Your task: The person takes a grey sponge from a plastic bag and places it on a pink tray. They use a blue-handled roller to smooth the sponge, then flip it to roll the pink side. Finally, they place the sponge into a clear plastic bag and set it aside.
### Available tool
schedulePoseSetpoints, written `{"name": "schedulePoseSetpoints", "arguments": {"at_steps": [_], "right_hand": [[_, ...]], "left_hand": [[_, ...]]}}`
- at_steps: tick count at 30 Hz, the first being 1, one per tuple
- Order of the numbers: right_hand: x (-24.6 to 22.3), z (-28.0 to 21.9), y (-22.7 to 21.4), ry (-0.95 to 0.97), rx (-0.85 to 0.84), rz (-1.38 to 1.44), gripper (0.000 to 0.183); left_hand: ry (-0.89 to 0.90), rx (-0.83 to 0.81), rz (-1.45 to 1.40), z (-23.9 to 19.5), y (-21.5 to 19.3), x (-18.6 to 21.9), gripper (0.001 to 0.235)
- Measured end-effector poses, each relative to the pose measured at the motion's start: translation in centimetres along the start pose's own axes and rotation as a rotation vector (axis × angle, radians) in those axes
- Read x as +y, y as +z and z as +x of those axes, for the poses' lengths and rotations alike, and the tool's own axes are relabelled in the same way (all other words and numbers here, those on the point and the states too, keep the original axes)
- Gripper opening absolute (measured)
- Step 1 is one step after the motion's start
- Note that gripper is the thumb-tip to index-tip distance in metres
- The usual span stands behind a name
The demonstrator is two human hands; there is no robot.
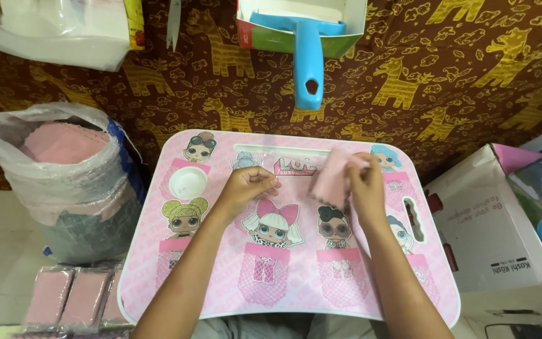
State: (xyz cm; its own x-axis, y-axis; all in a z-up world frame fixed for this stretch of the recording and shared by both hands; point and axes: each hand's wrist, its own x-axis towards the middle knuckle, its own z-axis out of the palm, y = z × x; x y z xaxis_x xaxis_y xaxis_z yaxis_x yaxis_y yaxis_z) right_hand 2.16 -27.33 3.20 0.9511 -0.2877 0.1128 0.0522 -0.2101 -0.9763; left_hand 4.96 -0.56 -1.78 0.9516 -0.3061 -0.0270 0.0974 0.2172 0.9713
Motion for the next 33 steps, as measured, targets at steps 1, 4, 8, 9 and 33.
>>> {"name": "schedulePoseSetpoints", "arguments": {"at_steps": [1, 4, 8, 9, 33], "right_hand": [[0.6, 0.4, -0.3, 0.000, 0.000, 0.000, 0.025], [1.7, 1.0, -1.0, -0.200, 0.161, 0.167, 0.037], [1.6, 0.4, -1.0, -0.409, 0.248, 0.294, 0.037], [1.6, 0.4, -0.9, -0.467, 0.262, 0.288, 0.037], [2.5, 0.3, 0.8, -0.517, -0.107, 0.179, 0.035]], "left_hand": [[0.000, 0.000, 0.000, 0.0, 0.1, 0.0, 0.026], [0.032, -0.021, 0.051, -0.3, 0.5, 0.1, 0.025], [0.063, -0.018, 0.087, -1.1, 1.7, 0.5, 0.024], [0.069, -0.020, 0.112, -1.3, 2.1, 0.7, 0.023], [-0.028, -0.124, 0.276, -2.1, 4.6, 1.7, 0.025]]}}
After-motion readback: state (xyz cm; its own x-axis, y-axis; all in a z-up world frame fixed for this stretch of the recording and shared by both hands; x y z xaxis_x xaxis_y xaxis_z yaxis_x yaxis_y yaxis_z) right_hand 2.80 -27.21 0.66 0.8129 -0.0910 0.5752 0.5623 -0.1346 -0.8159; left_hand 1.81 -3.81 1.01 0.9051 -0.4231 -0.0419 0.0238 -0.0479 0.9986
